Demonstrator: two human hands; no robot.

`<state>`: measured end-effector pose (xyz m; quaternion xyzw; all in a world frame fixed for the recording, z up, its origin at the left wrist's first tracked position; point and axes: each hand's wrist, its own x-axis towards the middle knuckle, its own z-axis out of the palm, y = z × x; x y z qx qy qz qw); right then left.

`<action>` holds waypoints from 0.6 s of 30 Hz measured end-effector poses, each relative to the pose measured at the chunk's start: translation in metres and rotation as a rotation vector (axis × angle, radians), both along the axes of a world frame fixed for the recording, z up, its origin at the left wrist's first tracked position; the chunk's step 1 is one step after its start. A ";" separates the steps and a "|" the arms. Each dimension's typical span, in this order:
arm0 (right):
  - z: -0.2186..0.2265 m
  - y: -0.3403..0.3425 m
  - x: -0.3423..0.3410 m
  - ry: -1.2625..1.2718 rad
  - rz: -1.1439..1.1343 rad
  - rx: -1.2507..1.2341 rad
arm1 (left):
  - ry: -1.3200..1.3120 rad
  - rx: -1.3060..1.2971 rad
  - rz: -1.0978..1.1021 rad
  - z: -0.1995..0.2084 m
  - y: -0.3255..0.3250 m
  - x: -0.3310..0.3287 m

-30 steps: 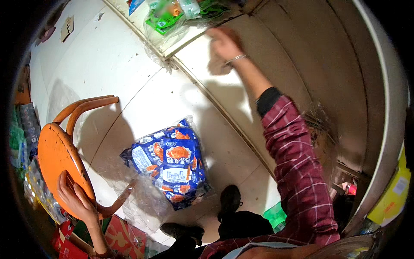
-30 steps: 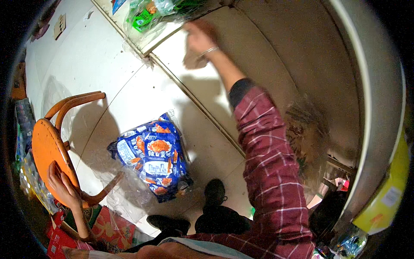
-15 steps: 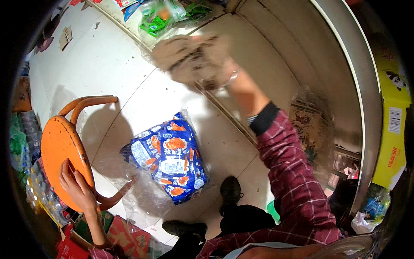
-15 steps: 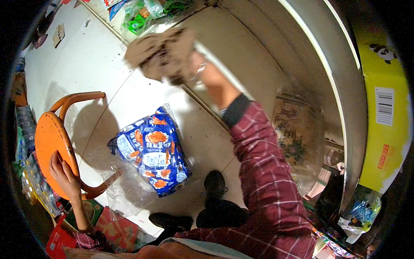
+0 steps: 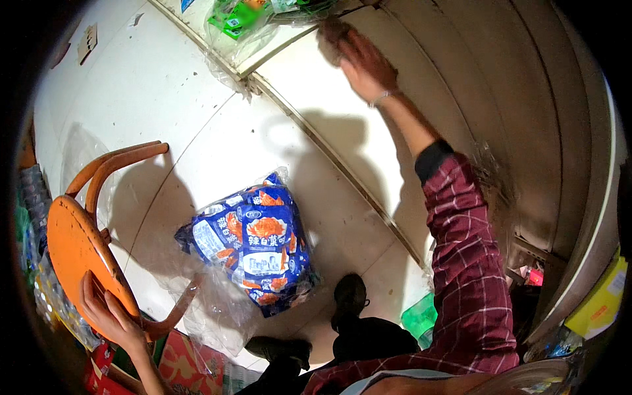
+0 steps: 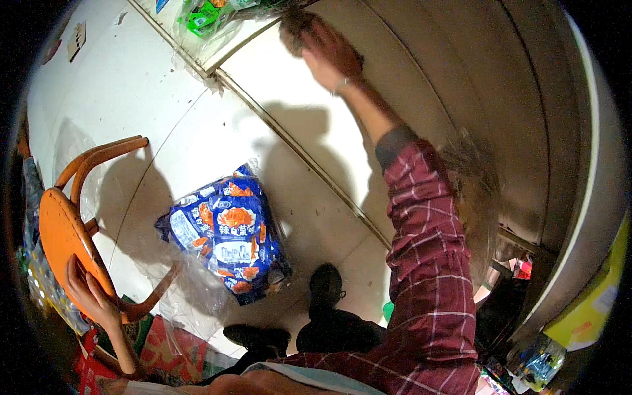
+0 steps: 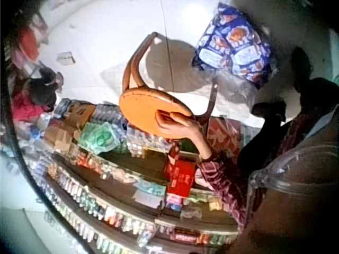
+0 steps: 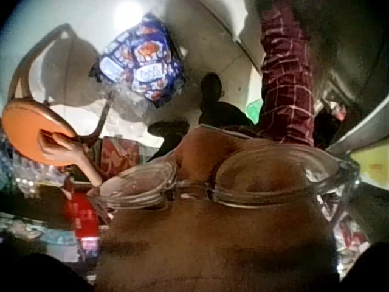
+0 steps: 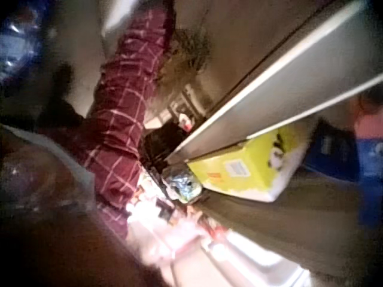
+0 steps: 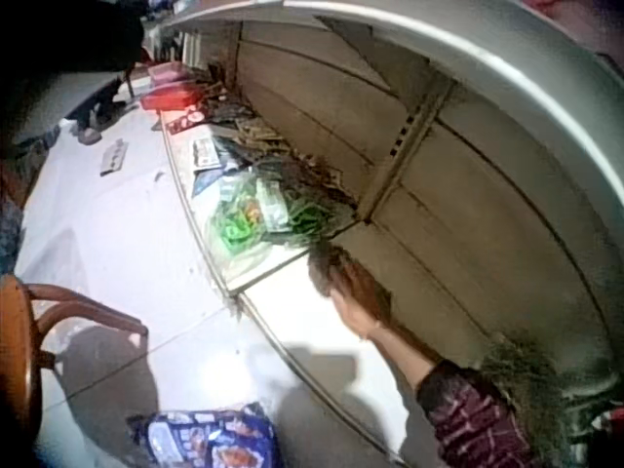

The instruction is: The person cleans the interior of a white shelving unit using a cloth. They wipe the shelves and floor, move a large blue package of snacks to access the area, and dip the cloth into a yellow basin of water to wring it out before continuing to wipe the shelves.

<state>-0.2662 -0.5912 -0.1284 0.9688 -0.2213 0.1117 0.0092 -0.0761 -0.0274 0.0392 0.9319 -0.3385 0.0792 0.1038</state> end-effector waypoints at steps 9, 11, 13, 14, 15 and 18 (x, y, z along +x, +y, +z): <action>0.018 -0.089 0.060 0.585 -0.364 -0.252 | 0.016 -0.012 0.004 0.003 -0.007 0.000; 0.022 -0.119 0.030 0.501 -0.324 -0.409 | -0.010 0.046 0.000 0.002 -0.006 0.002; 0.027 -0.154 -0.026 0.438 -0.285 -0.564 | 0.006 0.057 -0.004 -0.002 -0.008 0.002; 0.030 -0.153 -0.036 0.480 -0.312 -0.524 | 0.019 0.039 0.006 -0.004 -0.008 0.002; 0.034 -0.151 -0.046 0.523 -0.338 -0.485 | 0.037 0.022 0.011 -0.005 -0.008 0.003; 0.030 -0.115 -0.126 0.331 -0.446 -0.293 | -0.007 0.104 0.025 -0.001 -0.007 0.000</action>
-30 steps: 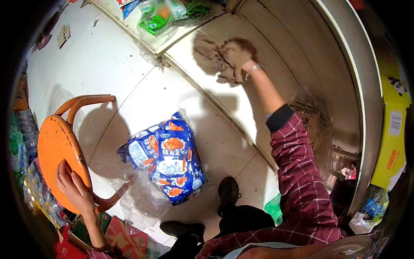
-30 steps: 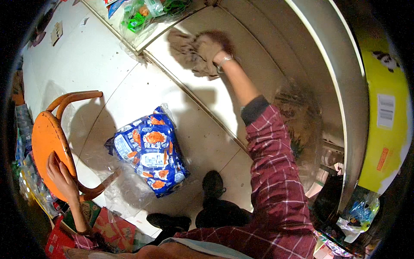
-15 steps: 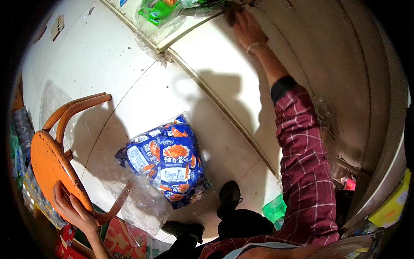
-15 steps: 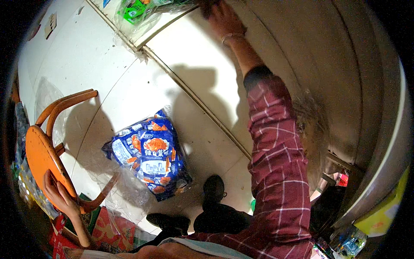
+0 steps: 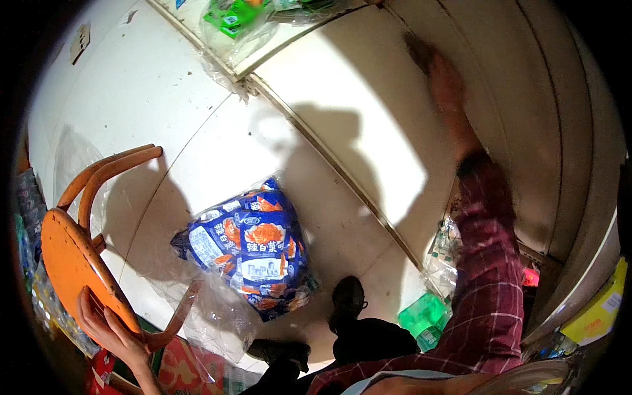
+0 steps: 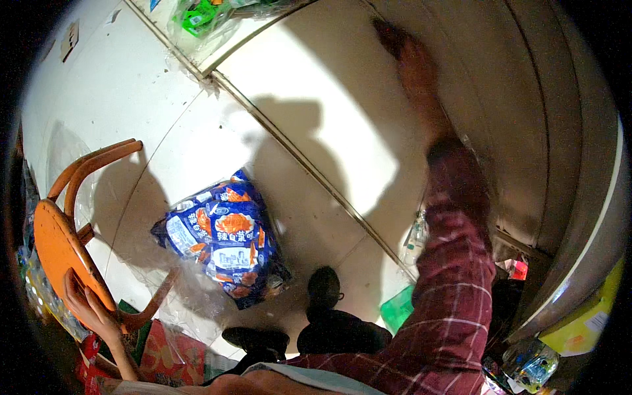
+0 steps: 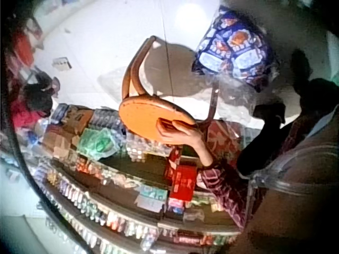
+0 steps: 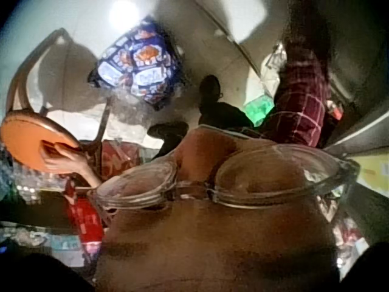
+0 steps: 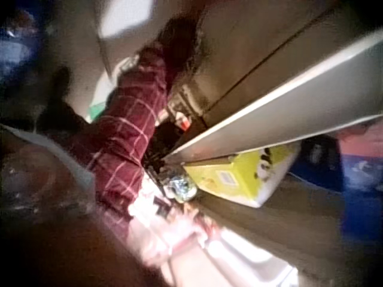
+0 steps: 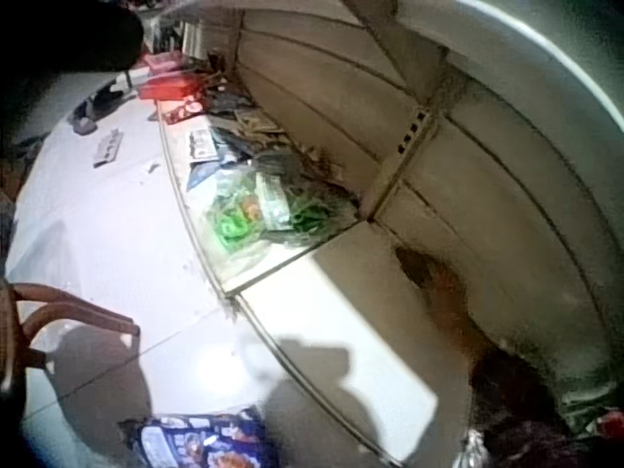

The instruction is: The person cleans the interior of a white shelving unit using a cloth. They wipe the shelves and floor, move a large blue package of snacks to access the area, and dip the cloth into a yellow basin of water to wring it out before continuing to wipe the shelves.

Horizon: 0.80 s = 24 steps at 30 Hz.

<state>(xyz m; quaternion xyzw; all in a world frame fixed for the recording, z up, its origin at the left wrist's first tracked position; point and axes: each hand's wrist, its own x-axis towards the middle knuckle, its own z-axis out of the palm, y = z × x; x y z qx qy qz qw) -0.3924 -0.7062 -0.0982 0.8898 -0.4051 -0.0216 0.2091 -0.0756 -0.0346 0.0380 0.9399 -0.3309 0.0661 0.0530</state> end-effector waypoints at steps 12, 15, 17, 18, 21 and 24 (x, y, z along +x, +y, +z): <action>0.003 -0.069 0.122 0.227 0.125 -0.179 | -0.014 -0.032 -0.019 -0.005 0.002 0.005; -0.002 -0.023 0.137 -0.004 -0.006 -0.010 | -0.016 -0.007 -0.020 0.003 0.006 0.006; -0.013 -0.049 0.068 0.039 0.090 -0.093 | 0.049 -0.114 -0.004 -0.007 0.000 0.005; -0.008 -0.033 0.049 0.235 0.092 -0.090 | 0.085 -0.182 0.027 -0.007 0.004 0.004; 0.001 -0.010 -0.017 0.230 -0.030 -0.017 | 0.018 -0.019 0.014 0.001 0.006 0.001; 0.018 0.029 -0.041 0.320 -0.075 0.008 | 0.028 -0.029 0.022 0.003 0.004 -0.001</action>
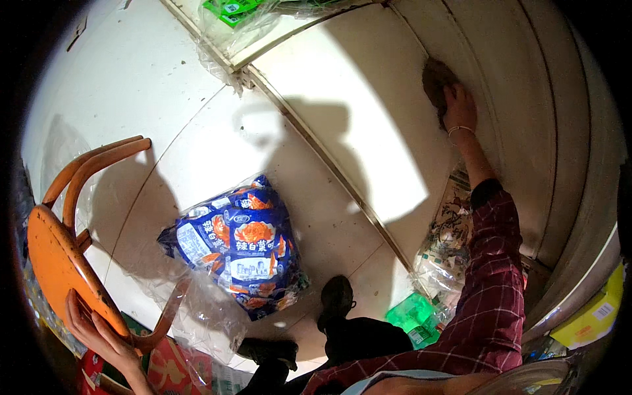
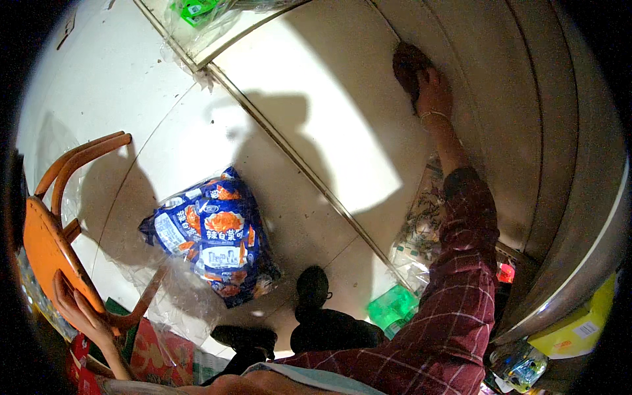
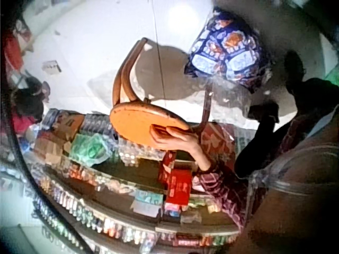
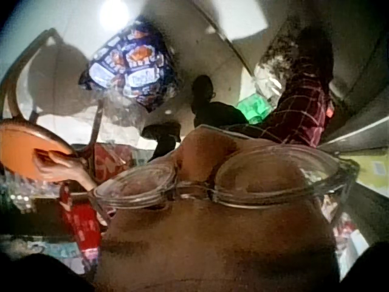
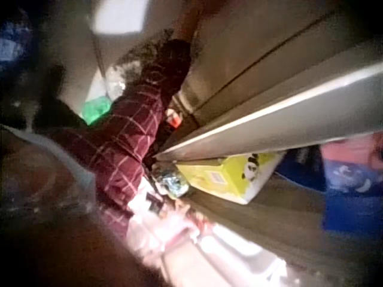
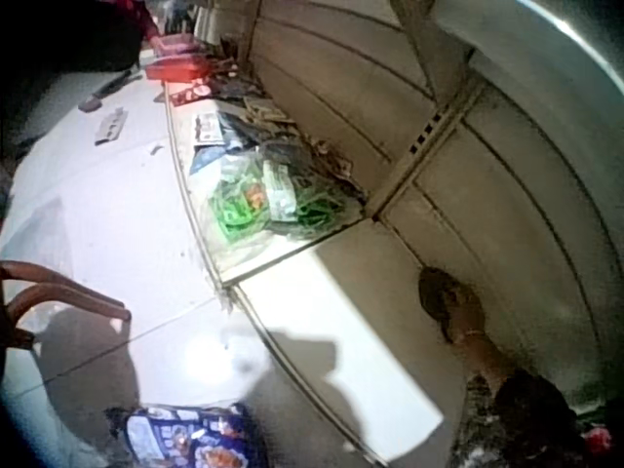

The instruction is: The person cleans the interior of a white shelving unit using a cloth. They wipe the shelves and floor, move a large blue package of snacks to access the area, and dip the cloth into a yellow basin of water to wring it out before continuing to wipe the shelves.

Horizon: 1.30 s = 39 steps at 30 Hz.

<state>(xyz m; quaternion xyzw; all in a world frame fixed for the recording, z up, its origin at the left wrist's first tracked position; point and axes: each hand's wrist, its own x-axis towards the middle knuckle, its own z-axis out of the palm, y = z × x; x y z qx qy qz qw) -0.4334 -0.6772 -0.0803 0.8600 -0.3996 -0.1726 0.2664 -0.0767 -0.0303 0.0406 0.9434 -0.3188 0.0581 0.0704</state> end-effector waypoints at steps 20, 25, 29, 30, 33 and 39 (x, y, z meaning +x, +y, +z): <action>-0.063 -0.079 0.129 -0.472 0.195 -0.133 | -0.021 0.018 -0.045 -0.006 0.000 0.008; -0.045 0.020 0.077 -0.623 0.397 0.346 | -0.062 0.047 -0.022 0.001 -0.001 0.004; -0.044 0.043 0.017 -0.665 0.434 0.392 | -0.037 0.020 -0.024 -0.001 0.002 0.004; -0.049 0.036 0.015 -0.702 0.414 0.290 | -0.032 0.016 -0.023 -0.003 0.002 0.005; -0.063 -0.003 0.044 -0.734 0.354 0.059 | -0.014 -0.001 -0.021 -0.005 0.002 0.005; -0.069 -0.070 0.148 -0.809 -0.028 0.184 | -0.013 -0.003 -0.026 -0.001 -0.006 0.002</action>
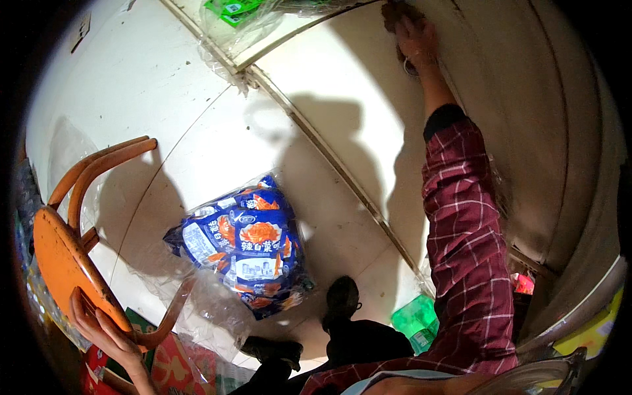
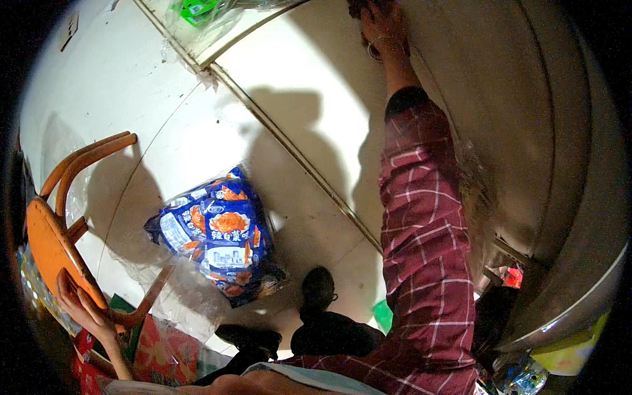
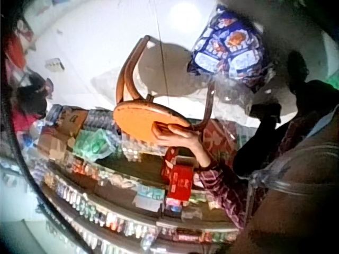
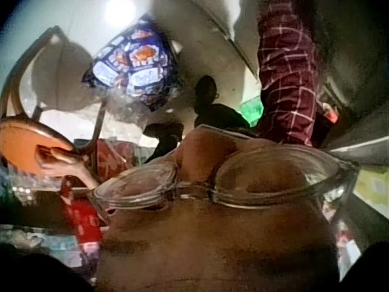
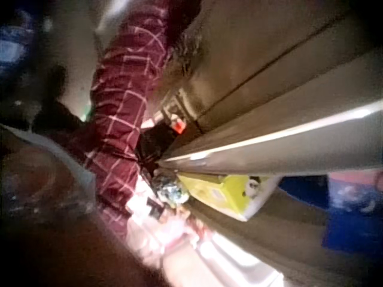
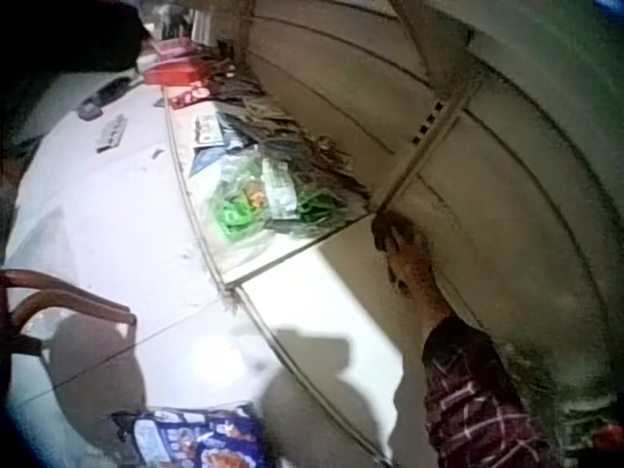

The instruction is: The person cleans the interior of a white shelving unit using a cloth. They wipe the shelves and floor, move a large blue package of snacks to access the area, and dip the cloth into a yellow basin of water to wring it out before continuing to wipe the shelves.

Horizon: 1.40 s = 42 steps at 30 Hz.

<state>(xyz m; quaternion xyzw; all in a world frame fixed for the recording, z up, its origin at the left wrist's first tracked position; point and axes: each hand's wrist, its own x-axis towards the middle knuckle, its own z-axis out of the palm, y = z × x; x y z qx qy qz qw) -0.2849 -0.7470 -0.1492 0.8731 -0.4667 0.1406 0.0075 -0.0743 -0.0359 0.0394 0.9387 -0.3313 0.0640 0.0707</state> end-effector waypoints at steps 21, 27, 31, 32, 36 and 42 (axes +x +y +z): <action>0.001 0.002 0.031 -0.008 0.630 -0.254 | -0.007 -0.026 -0.010 -0.004 -0.005 -0.001; -0.022 -0.032 0.038 0.137 0.125 -0.196 | -0.014 -0.006 0.036 -0.003 -0.002 -0.003; -0.009 0.042 0.042 0.127 0.250 -0.234 | -0.023 -0.003 0.020 0.000 0.002 -0.001; -0.003 0.063 0.042 0.149 0.284 -0.235 | -0.015 -0.036 0.020 -0.002 0.000 -0.001; 0.010 0.165 0.068 -0.308 0.730 0.200 | -0.049 -0.009 -0.022 -0.002 0.000 0.000; 0.018 0.237 0.090 -0.345 0.798 0.215 | -0.017 -0.107 -0.020 -0.010 0.001 0.002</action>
